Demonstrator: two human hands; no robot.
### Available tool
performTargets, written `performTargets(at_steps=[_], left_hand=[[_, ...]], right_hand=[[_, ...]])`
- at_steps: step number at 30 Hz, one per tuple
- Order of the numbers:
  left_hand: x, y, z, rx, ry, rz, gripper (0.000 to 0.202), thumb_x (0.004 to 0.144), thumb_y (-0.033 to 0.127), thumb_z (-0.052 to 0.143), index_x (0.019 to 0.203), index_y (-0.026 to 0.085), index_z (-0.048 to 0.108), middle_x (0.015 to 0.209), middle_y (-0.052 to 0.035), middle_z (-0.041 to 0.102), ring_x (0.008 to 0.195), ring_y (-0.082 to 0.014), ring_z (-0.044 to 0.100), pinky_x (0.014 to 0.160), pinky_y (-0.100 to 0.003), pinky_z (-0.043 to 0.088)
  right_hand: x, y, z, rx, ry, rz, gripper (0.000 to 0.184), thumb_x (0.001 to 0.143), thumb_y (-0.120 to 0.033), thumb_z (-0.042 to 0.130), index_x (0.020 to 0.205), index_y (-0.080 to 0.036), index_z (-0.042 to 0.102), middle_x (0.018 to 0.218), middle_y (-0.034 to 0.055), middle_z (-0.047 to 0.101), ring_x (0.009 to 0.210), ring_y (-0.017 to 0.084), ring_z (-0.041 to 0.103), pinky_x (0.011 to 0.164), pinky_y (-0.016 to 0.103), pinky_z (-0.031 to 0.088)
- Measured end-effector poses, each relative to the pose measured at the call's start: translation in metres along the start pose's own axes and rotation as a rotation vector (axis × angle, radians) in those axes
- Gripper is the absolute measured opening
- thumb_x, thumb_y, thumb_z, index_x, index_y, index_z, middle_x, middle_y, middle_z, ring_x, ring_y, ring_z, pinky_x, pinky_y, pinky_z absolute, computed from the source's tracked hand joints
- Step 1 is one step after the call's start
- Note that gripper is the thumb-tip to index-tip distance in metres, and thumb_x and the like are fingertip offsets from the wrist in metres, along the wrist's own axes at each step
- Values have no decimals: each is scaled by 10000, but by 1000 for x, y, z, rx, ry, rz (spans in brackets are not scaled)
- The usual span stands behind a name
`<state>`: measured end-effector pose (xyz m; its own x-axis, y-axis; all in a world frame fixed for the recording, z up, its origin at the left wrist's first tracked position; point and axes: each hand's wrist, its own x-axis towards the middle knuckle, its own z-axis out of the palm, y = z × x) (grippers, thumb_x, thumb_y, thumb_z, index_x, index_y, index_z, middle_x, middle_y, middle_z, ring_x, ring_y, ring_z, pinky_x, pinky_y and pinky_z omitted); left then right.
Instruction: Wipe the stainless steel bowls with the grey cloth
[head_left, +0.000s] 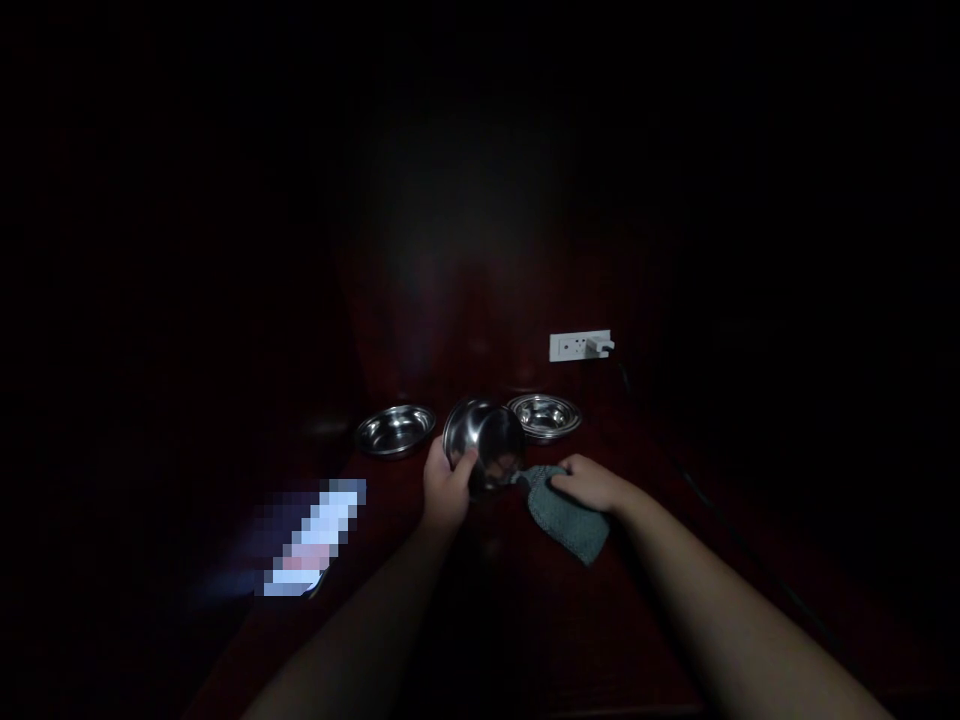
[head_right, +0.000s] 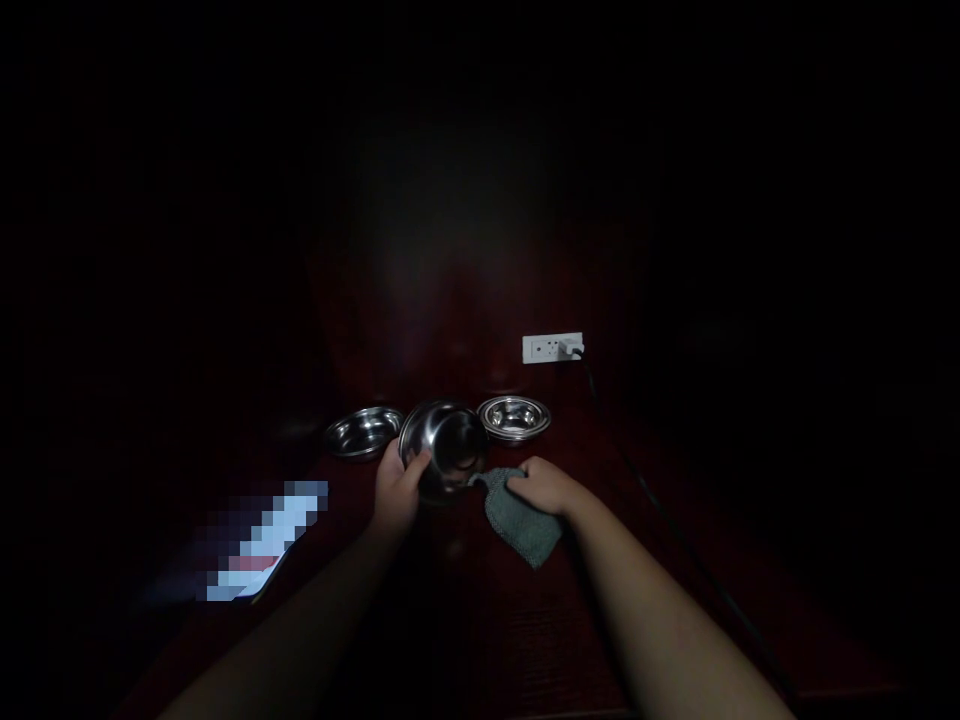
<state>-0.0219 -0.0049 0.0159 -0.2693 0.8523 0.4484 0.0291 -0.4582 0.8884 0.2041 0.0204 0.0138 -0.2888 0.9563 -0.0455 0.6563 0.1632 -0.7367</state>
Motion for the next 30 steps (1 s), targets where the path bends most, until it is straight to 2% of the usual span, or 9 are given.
performTargets(at_steps=[3, 6, 8, 14, 18, 21, 23, 27, 30], left_hand=[[-5, 5, 0, 123, -66, 71, 302, 747, 299, 567, 1019, 171, 534, 893, -37, 616, 815, -168, 573, 772, -311, 442], [-9, 9, 2, 186, -189, 116, 299, 758, 283, 549, 1038, 179, 542, 887, -36, 622, 798, -166, 574, 762, -306, 445], [-11, 11, 3, 243, -248, 155, 295, 753, 283, 556, 1031, 186, 575, 914, -51, 632, 823, -181, 578, 783, -315, 441], [-6, -2, 3, 474, -279, 243, 289, 752, 291, 562, 1028, 245, 633, 1033, -68, 639, 975, -231, 560, 939, -377, 369], [-4, -14, 4, 673, -282, 271, 293, 782, 273, 517, 1057, 263, 618, 1031, -55, 644, 995, -225, 551, 1038, -442, 231], [-4, -19, 4, 783, -301, 275, 294, 792, 250, 494, 1060, 285, 610, 995, -39, 650, 989, -218, 544, 1060, -468, 152], [-4, -20, 4, 834, -295, 280, 295, 797, 240, 482, 1058, 297, 606, 982, -31, 650, 1001, -220, 530, 1065, -481, 112], [-3, -21, 4, 887, -262, 243, 311, 804, 210, 457, 1063, 307, 599, 990, -29, 640, 1029, -228, 502, 1057, -532, 58], [-3, -21, 6, 903, -243, 205, 326, 803, 179, 446, 1064, 302, 598, 1000, -38, 633, 1052, -234, 480, 1041, -577, 34]], right_hand=[[2, 3, -5, 67, 75, 58, 341, 725, -430, 562, 552, -136, 570, 511, 6, 545, 488, 104, 481, 449, 213, 328], [10, 10, -11, 396, 266, 256, 349, 726, -454, 596, 601, -130, 556, 499, 9, 529, 430, 88, 458, 412, 207, 330], [17, 15, -14, 502, 321, 317, 336, 785, -463, 524, 694, -140, 536, 504, -4, 510, 393, 84, 443, 390, 207, 348], [47, 20, -20, 644, 373, 409, 355, 814, -466, 493, 898, -122, 517, 607, 30, 546, 478, 133, 561, 467, 263, 498], [71, 18, -23, 656, 397, 464, 414, 786, -476, 540, 985, -114, 509, 629, 22, 546, 465, 135, 555, 446, 283, 502], [88, 15, -23, 625, 415, 512, 420, 752, -421, 614, 1002, -96, 521, 663, 43, 565, 490, 143, 557, 427, 279, 484], [96, 14, -23, 608, 419, 539, 389, 771, -370, 612, 1026, -89, 529, 771, 77, 594, 595, 158, 588, 495, 292, 504], [107, 15, -26, 602, 388, 555, 336, 856, -327, 518, 1136, -143, 509, 1113, 87, 548, 934, 188, 569, 773, 386, 495], [109, 17, -29, 605, 388, 489, 345, 857, -332, 515, 1152, -153, 502, 1144, 85, 534, 968, 197, 557, 799, 406, 484]])
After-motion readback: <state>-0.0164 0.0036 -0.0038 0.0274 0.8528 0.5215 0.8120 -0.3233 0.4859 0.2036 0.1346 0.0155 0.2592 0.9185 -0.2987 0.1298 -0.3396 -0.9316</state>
